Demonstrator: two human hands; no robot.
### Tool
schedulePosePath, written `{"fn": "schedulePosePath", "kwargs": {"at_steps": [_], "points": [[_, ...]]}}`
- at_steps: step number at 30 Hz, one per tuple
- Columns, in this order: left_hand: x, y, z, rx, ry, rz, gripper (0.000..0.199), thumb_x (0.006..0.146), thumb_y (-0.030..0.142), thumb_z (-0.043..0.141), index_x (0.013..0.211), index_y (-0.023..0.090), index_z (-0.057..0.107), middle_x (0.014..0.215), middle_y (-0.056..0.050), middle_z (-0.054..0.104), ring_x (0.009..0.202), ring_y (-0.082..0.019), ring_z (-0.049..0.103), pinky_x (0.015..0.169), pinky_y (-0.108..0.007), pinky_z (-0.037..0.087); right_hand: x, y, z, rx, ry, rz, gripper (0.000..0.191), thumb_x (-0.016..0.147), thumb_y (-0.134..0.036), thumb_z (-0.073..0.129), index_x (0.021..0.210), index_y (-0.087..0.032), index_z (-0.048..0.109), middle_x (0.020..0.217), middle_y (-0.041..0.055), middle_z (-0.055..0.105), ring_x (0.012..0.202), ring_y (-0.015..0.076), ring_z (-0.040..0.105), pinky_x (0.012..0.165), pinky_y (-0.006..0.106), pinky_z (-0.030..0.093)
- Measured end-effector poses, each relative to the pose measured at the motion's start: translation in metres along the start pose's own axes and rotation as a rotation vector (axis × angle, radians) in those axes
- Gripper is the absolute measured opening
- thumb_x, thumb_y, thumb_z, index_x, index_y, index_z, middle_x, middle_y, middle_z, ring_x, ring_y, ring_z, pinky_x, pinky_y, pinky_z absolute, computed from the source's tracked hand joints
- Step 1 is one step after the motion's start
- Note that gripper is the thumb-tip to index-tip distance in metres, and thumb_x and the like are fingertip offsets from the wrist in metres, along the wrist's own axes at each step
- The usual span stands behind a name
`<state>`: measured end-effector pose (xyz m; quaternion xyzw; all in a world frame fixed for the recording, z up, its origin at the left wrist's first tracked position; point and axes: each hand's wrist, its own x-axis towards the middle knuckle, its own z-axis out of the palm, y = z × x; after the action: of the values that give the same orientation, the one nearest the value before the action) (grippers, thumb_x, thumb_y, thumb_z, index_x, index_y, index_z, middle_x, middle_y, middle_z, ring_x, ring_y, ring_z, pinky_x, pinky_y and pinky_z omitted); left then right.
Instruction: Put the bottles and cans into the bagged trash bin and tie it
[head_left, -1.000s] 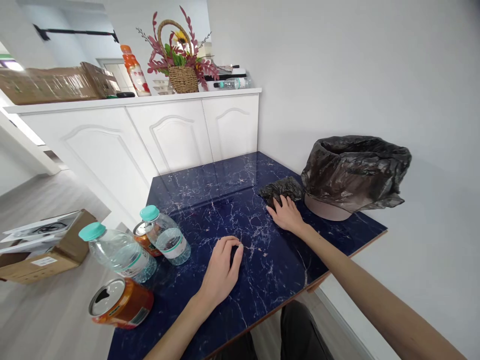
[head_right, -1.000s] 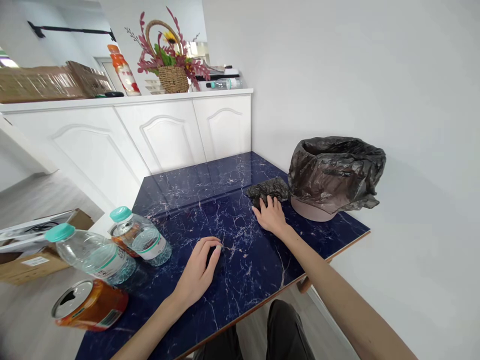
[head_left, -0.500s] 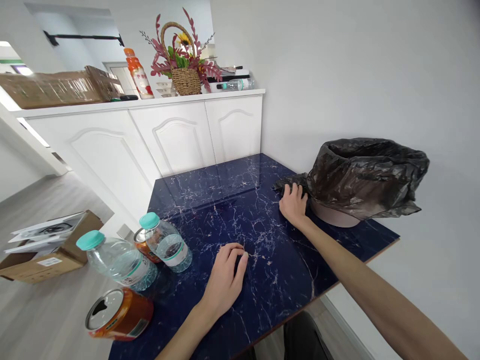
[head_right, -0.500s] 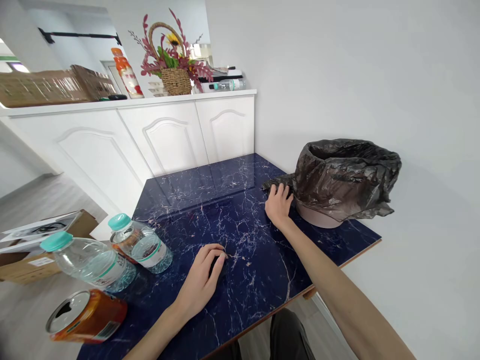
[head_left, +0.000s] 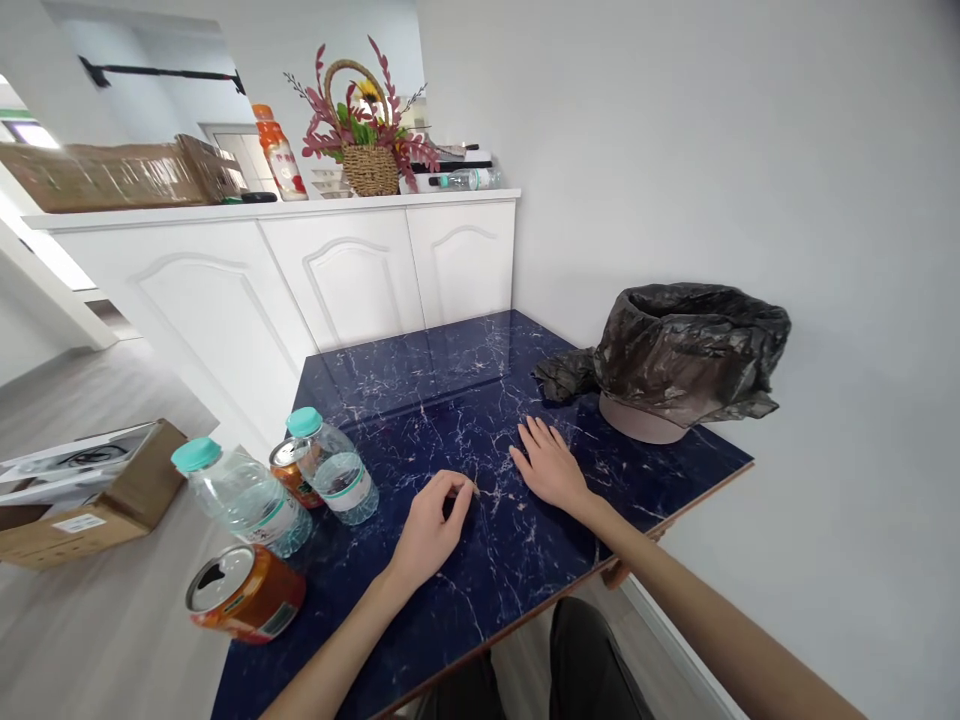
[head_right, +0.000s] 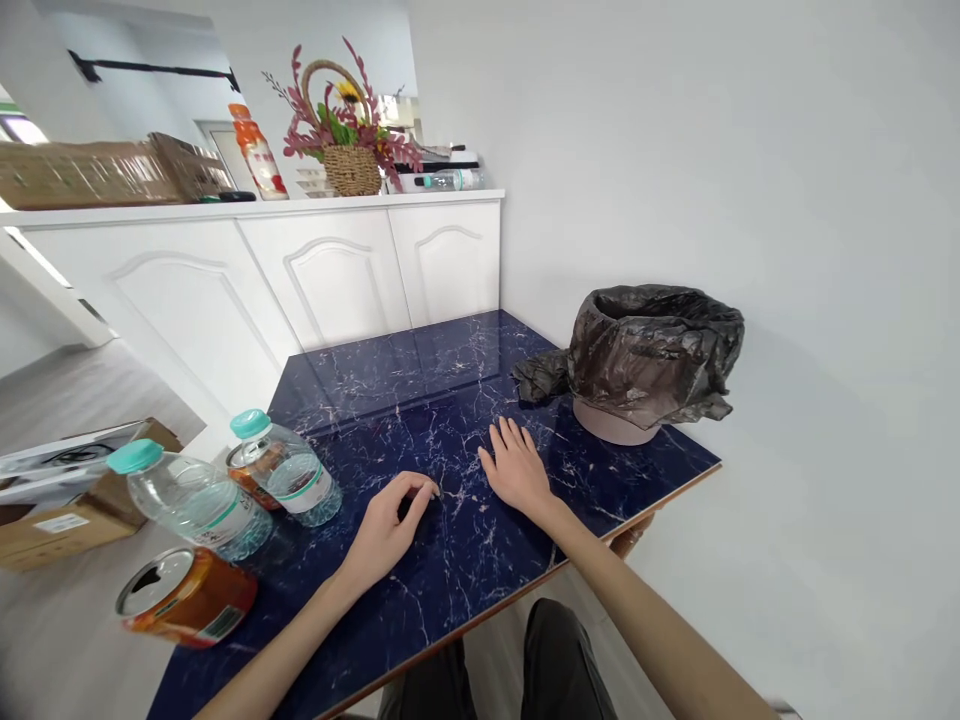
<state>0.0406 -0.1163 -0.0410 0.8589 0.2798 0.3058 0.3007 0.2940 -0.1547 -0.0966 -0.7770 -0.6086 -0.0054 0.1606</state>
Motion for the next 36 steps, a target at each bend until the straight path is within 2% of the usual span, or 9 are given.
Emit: {"fn": "schedulePosePath", "kwargs": {"at_steps": [4, 9, 19, 36], "points": [[-0.001, -0.001, -0.004, 0.065, -0.049, -0.005, 0.034, 0.112, 0.043, 0.042, 0.097, 0.024, 0.066, 0.081, 0.000, 0.072, 0.069, -0.017, 0.067, 0.068, -0.029, 0.052, -0.040, -0.012, -0.010, 0.011, -0.022, -0.044, 0.071, 0.113, -0.054, 0.022, 0.167, -0.012, 0.040, 0.176, 0.0139, 0.030, 0.166, 0.0290, 0.022, 0.134, 0.049, 0.016], [-0.004, -0.006, -0.008, 0.213, -0.081, 0.034, 0.026, 0.110, 0.042, 0.046, 0.103, 0.027, 0.066, 0.070, 0.003, 0.068, 0.060, -0.019, 0.065, 0.063, -0.029, 0.044, -0.065, -0.021, -0.018, 0.018, -0.030, -0.042, 0.070, 0.113, -0.053, 0.020, 0.168, -0.013, 0.039, 0.176, 0.0120, 0.030, 0.166, 0.0289, 0.021, 0.134, 0.051, 0.017], [-0.008, -0.007, -0.003, 0.362, -0.125, 0.101, 0.030, 0.112, 0.039, 0.041, 0.108, 0.023, 0.066, 0.072, 0.002, 0.072, 0.060, -0.018, 0.069, 0.062, -0.028, 0.042, -0.067, -0.026, -0.022, 0.040, -0.035, -0.008, 0.070, 0.114, -0.053, 0.019, 0.168, -0.014, 0.039, 0.177, 0.0092, 0.030, 0.165, 0.0294, 0.023, 0.134, 0.051, 0.017], [-0.008, -0.005, -0.003, 0.400, -0.129, 0.149, 0.028, 0.112, 0.036, 0.043, 0.107, 0.022, 0.066, 0.072, 0.002, 0.070, 0.061, -0.017, 0.069, 0.062, -0.026, 0.042, -0.066, -0.023, -0.022, 0.051, -0.015, -0.008, 0.065, 0.114, -0.049, 0.028, 0.166, -0.014, 0.043, 0.176, 0.0081, 0.031, 0.165, 0.0278, 0.025, 0.135, 0.049, 0.018]]}}
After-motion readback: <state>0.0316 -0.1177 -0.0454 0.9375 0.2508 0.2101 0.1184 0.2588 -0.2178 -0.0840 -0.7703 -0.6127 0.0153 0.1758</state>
